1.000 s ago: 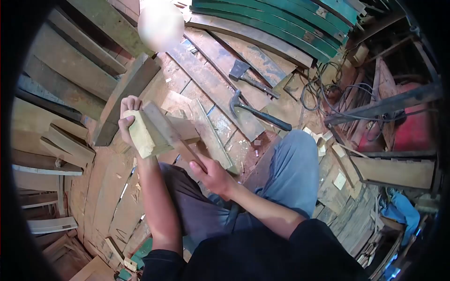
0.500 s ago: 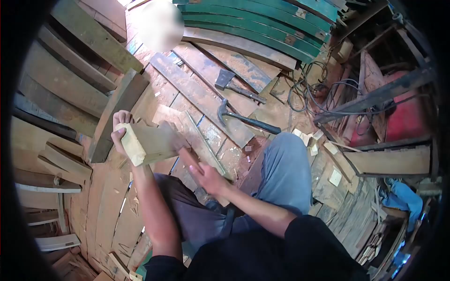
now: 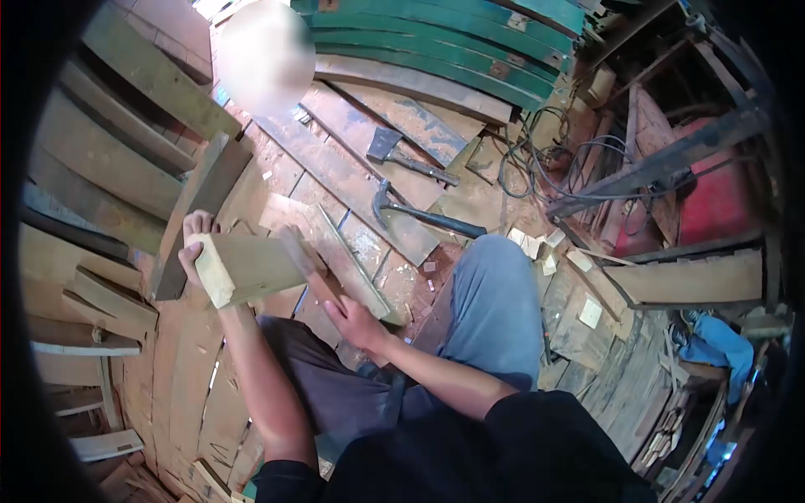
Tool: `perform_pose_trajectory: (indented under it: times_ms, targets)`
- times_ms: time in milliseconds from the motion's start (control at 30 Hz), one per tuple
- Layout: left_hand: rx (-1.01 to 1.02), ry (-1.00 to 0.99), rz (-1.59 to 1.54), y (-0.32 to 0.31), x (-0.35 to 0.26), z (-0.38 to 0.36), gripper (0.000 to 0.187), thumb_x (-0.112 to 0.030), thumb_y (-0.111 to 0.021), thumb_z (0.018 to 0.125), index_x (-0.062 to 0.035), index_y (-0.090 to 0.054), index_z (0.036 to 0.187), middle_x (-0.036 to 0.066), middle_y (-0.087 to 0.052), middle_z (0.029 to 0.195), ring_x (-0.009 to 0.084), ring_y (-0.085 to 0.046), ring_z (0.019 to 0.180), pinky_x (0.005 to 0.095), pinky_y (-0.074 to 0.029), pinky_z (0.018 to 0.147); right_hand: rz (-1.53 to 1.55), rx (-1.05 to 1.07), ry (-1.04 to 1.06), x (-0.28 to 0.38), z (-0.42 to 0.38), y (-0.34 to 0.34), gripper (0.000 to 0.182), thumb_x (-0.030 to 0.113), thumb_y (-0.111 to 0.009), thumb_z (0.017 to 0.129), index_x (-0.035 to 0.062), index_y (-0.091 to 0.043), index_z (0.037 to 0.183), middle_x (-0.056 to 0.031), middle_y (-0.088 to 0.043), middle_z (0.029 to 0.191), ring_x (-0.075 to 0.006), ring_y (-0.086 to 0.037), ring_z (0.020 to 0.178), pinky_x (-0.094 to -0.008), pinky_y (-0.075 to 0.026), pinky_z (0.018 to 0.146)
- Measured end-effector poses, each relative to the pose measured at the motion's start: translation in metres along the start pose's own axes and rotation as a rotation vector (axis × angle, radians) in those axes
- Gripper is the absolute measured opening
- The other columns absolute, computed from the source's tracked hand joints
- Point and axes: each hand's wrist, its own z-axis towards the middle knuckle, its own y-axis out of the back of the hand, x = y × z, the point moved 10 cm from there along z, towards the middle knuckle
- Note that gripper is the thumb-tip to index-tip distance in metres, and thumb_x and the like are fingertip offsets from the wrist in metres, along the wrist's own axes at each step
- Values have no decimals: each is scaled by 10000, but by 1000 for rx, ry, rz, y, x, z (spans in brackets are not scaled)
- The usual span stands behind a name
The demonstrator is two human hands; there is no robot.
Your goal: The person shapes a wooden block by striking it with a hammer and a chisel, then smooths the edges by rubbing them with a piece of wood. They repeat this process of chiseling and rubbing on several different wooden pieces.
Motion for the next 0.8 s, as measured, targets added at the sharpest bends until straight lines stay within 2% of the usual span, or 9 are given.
perform_pose_trajectory:
  times_ms: [67,200,333,367,467,600,700,767,800]
  targets:
    - [51,3,-63,-4,2,7,319,-245,-549,649,-64,-347,817,41,-302,826,135,-304,757,263,-281,674,-86,-69,-59,-24,10,3,477,468,-492,972,3,-592,1006,-249,-655,856,-403,-656,853,-462,-468,682]
    - [44,2,35,-20,7,-7,326,-254,-551,646,-66,-360,832,49,-313,834,144,-306,761,260,-281,696,171,95,187,71,-19,10,463,421,-476,997,-32,-570,998,-254,-615,803,-393,-616,772,-436,-467,715]
    - [57,-4,77,-32,2,-5,322,-249,-563,642,-75,-380,842,46,-330,835,145,-317,762,269,-292,716,31,-117,21,-9,3,14,440,410,-480,1001,-17,-555,924,-166,-530,701,-225,-534,662,-386,-448,652]
    - [60,-4,60,-33,3,-4,322,-247,-562,642,-76,-380,844,46,-330,836,144,-319,765,267,-292,717,37,-63,5,-17,7,5,458,423,-472,1003,-20,-543,907,-160,-539,713,-215,-542,676,-388,-452,658]
    - [78,14,69,-40,10,-7,321,-236,-557,640,-76,-382,856,44,-334,844,140,-325,772,259,-297,711,246,87,274,72,-15,13,486,446,-457,1002,-25,-545,919,-168,-574,735,-233,-593,722,-390,-471,687]
    - [79,-8,72,-39,7,-6,322,-222,-551,640,-71,-386,872,42,-336,859,138,-333,780,253,-305,715,141,56,-21,-9,3,9,441,465,-445,1005,41,-538,934,-52,-486,573,-157,-474,471,-321,-401,464]
    - [68,1,66,-33,9,1,326,-265,-524,651,-61,-374,855,46,-318,854,143,-309,773,257,-286,718,217,59,90,12,2,10,432,473,-435,1006,57,-538,949,-18,-458,531,-140,-438,376,-303,-372,369]
    - [36,-18,113,-33,10,-2,331,-282,-514,656,-55,-377,854,48,-320,852,141,-310,775,251,-289,711,426,252,99,49,-14,0,436,463,-439,1007,45,-563,1022,-14,-487,567,-137,-452,372,-296,-375,362]
    - [19,-26,124,-31,10,-7,330,-282,-514,658,-56,-378,856,48,-321,854,140,-313,779,251,-289,710,331,160,190,35,-10,2,437,457,-441,1009,40,-567,1043,-19,-496,584,-137,-454,388,-298,-383,382]
